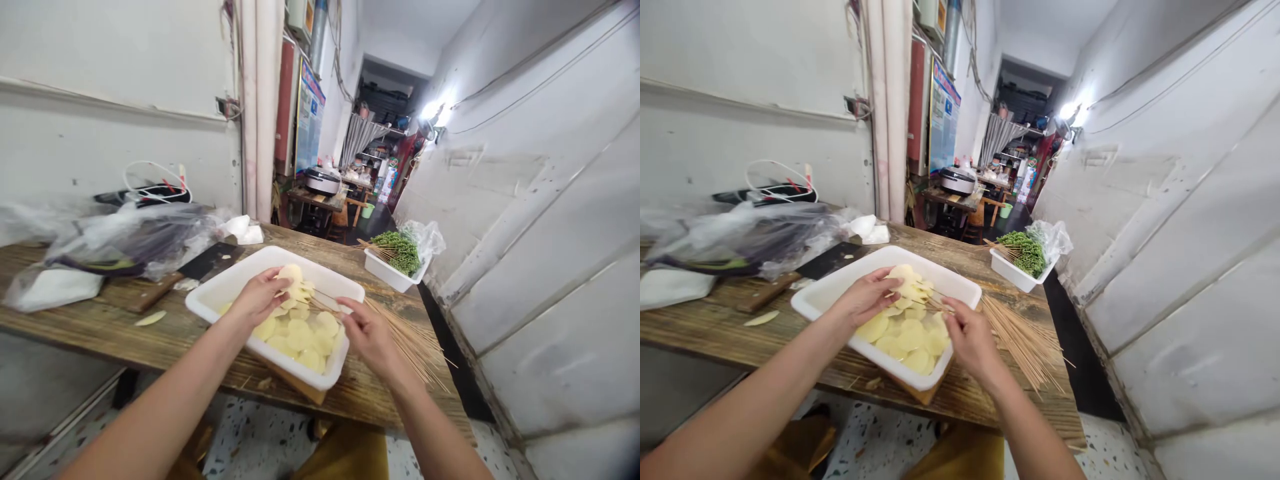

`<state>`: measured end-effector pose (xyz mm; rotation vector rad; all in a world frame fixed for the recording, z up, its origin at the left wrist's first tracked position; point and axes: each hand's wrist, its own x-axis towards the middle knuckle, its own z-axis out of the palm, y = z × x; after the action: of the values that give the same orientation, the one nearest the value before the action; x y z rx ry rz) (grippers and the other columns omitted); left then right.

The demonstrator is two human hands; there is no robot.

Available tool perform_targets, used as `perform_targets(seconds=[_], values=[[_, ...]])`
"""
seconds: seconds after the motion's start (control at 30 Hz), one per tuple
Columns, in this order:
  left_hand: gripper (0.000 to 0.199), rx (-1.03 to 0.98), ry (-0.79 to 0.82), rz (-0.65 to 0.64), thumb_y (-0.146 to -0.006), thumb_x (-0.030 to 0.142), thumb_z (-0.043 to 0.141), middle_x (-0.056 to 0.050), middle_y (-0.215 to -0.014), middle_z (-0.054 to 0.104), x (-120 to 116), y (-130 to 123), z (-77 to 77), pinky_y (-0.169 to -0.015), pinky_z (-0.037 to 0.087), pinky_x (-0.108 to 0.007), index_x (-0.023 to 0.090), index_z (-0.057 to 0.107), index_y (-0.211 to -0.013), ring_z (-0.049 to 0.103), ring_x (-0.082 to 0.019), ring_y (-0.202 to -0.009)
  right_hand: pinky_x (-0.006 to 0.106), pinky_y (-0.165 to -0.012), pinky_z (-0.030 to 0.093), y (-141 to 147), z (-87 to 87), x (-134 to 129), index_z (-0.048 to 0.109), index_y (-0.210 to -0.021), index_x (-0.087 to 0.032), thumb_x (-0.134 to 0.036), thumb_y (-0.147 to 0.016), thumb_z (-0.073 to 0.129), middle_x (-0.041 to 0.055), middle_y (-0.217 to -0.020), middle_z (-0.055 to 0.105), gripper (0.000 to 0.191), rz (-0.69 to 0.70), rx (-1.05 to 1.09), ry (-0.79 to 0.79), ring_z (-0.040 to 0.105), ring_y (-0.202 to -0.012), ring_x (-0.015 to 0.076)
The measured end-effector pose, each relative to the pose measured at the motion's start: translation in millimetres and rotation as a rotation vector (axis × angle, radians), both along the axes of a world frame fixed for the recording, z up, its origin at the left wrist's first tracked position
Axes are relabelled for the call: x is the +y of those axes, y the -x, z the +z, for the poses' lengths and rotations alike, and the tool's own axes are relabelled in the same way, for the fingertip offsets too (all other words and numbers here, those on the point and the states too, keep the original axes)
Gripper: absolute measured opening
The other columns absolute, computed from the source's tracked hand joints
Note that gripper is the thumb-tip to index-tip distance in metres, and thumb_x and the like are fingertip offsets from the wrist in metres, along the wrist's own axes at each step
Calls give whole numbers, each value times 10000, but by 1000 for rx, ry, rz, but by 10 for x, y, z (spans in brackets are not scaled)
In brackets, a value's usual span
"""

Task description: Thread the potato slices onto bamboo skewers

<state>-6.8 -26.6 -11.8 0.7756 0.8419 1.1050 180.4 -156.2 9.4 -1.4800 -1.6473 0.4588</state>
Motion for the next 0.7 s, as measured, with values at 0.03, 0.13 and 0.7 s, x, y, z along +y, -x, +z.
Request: perform_targets(seconds=[0.03, 0.13, 0.7], values=[[358, -32, -1, 21, -529, 105, 744, -5, -770, 631, 13, 9, 2, -509, 449, -168, 160, 636, -866, 554, -77, -610, 240, -596, 482, 126, 6, 39, 644, -1115, -164, -265, -855, 476, 48, -855, 705, 326, 58, -7, -9, 633, -687, 154], [337, -121, -34, 64, -532, 99, 725, 2, -743, 625, 37, 27, 10, -519, 427, -157, 158, 640, -853, 543, -69, -613, 285, -762, 507, 363, -59, 180, 672, -1092, -175, -204, -843, 466, 65, -1049, 697, 325, 144, -49, -16, 657, -902, 195], [398, -65, -162, 179, -478, 217, 806, 0, -758, 627, 38, 6, 0, -546, 391, -171, 124, 679, -843, 493, -56, -627, 301, -872, 505, 448, -305, 287, 673, -1090, -177, -133, -821, 480, 53, -1078, 684, 334, 58, 49, -86, 659, -964, 192]])
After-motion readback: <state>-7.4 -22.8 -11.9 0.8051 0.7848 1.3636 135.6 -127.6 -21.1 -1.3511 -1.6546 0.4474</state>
